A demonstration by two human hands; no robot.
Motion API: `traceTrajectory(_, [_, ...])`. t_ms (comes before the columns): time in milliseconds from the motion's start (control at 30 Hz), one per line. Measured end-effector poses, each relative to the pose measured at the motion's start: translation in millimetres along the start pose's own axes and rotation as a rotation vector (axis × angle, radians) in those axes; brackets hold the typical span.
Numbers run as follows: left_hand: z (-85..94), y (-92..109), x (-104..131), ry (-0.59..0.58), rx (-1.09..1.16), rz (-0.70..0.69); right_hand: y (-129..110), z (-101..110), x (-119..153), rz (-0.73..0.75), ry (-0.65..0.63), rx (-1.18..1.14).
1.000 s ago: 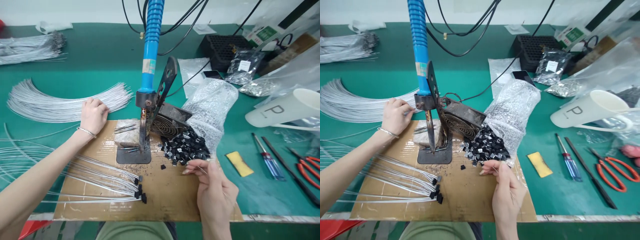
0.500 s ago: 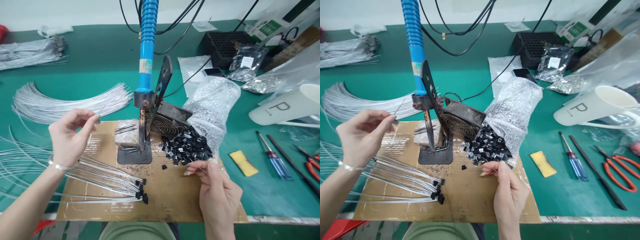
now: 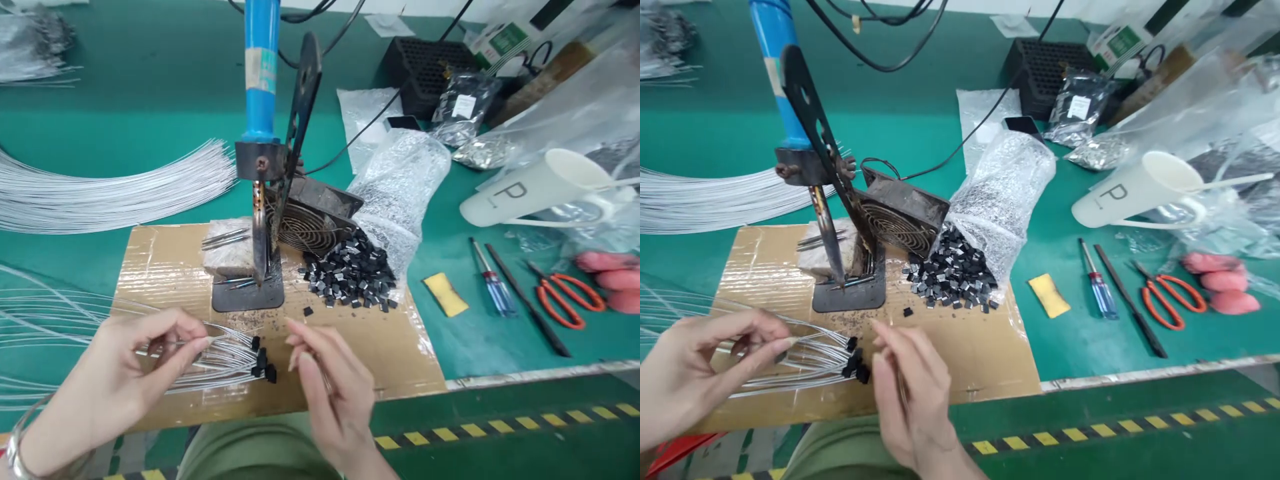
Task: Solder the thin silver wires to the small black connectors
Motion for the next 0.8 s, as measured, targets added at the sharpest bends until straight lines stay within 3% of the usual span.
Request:
traceTrajectory(133, [-2.9, 8, 4, 0.105, -0.051, -0.065, -5, -17, 3, 0.081, -0.109, 0.065])
traceTrajectory(267, [-5.0, 14, 9, 0.158, -0.1, -0.111, -6, -22, 3, 0.105, -0.119, 0.094])
traceTrajectory(500, [-14.9, 14, 15, 0.156, -0.125, -0.106, -3, -16, 3, 0.075, -0.005, 0.102])
traceTrajectory(667, [-18.5, 17, 15, 0.16, -0.084, -0.114, -8, -22, 2, 0.167, -0.076, 0.117])
traceTrajectory(800, [-16.2, 22, 16, 0.2, -0.143, -0.143, -5, -20, 1, 0.09, -0.043, 0.027])
Point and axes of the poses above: each hand's wrist, its own x-axis away from the middle knuckle, its own z-axis out of the back of the hand, y = z × x, the point moved 4 cm from there along -x, towards the middle knuckle, and after that the axes turned 12 degrees about -x, right-handed, at the moved point
